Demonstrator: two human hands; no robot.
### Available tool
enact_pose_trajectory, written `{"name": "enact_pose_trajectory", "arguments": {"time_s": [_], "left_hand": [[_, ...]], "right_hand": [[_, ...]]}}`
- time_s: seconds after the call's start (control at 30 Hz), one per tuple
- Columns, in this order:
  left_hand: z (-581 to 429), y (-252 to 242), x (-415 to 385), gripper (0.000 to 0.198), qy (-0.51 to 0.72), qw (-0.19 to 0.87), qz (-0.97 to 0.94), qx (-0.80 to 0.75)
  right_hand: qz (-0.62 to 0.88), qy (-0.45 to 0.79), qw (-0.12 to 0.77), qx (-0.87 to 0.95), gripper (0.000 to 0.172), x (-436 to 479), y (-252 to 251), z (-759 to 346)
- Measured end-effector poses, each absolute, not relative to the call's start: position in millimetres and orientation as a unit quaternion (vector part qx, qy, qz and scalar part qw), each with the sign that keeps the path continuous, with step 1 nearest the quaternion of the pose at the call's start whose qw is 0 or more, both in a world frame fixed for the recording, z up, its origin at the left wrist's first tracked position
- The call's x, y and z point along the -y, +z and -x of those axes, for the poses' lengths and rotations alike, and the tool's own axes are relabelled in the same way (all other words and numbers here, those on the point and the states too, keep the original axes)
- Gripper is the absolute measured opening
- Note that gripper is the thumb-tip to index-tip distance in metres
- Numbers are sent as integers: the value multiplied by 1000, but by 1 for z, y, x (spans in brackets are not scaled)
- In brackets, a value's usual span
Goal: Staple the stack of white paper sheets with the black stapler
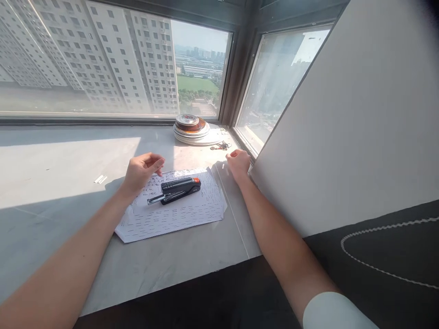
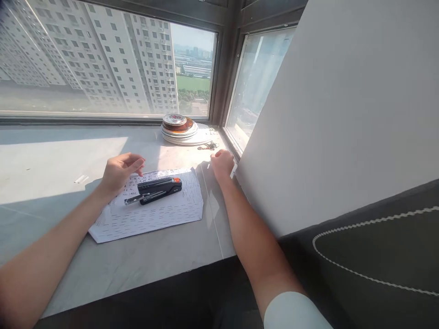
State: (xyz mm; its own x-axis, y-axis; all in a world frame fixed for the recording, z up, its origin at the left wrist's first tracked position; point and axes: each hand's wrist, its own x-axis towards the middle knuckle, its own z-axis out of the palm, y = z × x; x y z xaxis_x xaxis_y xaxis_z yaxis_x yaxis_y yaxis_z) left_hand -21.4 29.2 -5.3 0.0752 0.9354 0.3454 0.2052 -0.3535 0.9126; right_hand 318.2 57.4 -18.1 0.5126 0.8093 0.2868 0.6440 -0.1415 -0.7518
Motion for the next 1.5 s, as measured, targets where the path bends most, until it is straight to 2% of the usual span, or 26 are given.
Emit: {"name": "enact_pose_trajectory", "arguments": {"time_s": [0.27,0.43,0.53,0.67,0.73,0.8,0.9,1.0,1.23,1.5], "left_hand": [[22,-6,-29,27,514,363,-635,-448],[19,0,-25,28,529,329,-638,-452],[28,10,-21,30,520,236,-646,-507],[72,27,-13,31,445,-25,-598,-666],[101,30,-6,30,409,-83,-530,-738],[127,25,2,30,349,-83,-508,-783],[150,6,12,41,242,-69,-526,-812],[154,-13,18,43,200,-55,-534,-820],[150,-16,15,40,222,-49,-553,-802],[143,-11,14,21,299,8,-580,-758]], "right_hand": [[748,157,422,488,13,-66,-32,-324],[682,36,530,502,27,-67,-27,-310],[591,3,546,594,30,-68,-25,-298],[519,19,524,676,32,-70,-30,-291],[508,24,523,684,32,-71,-32,-291],[505,32,525,685,31,-70,-33,-291],[500,52,516,694,31,-67,-32,-289],[483,67,502,715,33,-64,-30,-284],[408,50,466,783,33,-42,-16,-261],[250,23,409,878,33,-1,-1,-220]]}}
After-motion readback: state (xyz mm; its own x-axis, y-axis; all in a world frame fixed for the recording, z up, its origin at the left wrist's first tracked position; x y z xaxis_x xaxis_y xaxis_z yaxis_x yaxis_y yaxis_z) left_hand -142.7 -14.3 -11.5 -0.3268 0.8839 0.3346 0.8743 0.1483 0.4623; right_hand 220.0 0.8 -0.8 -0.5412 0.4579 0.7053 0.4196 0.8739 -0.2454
